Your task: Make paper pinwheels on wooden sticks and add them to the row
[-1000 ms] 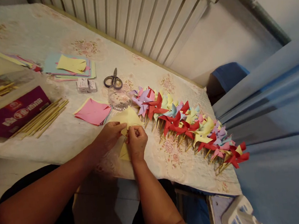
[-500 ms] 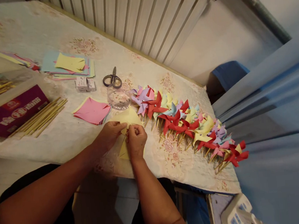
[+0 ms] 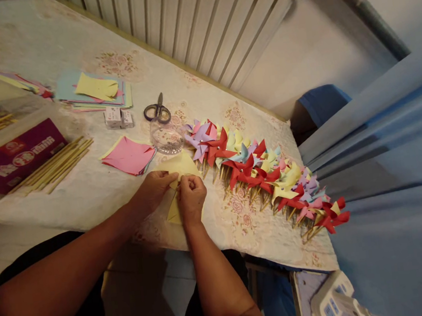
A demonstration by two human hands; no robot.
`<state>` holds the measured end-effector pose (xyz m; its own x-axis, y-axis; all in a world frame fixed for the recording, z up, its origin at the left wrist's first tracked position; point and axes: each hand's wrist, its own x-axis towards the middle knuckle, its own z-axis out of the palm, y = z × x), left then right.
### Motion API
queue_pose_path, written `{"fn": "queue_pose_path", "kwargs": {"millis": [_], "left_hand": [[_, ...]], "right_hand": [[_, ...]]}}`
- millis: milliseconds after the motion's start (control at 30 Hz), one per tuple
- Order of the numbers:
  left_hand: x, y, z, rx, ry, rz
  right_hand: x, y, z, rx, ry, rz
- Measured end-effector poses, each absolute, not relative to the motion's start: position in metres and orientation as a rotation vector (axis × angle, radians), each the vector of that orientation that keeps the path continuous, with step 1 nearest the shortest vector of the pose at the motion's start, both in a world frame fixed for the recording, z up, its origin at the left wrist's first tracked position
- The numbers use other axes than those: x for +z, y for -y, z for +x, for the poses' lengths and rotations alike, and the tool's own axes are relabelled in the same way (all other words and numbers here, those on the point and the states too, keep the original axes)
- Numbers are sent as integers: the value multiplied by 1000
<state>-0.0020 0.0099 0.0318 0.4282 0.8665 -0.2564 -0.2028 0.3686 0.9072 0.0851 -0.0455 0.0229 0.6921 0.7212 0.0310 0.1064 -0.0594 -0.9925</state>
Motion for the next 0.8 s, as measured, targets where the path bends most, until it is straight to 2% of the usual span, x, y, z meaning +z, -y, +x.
{"fn": "queue_pose_path", "kwargs": {"millis": [800], "left_hand": [[30, -11, -4, 813, -839, 960]], "right_hand": [[23, 47, 85, 619, 697, -1576]]}}
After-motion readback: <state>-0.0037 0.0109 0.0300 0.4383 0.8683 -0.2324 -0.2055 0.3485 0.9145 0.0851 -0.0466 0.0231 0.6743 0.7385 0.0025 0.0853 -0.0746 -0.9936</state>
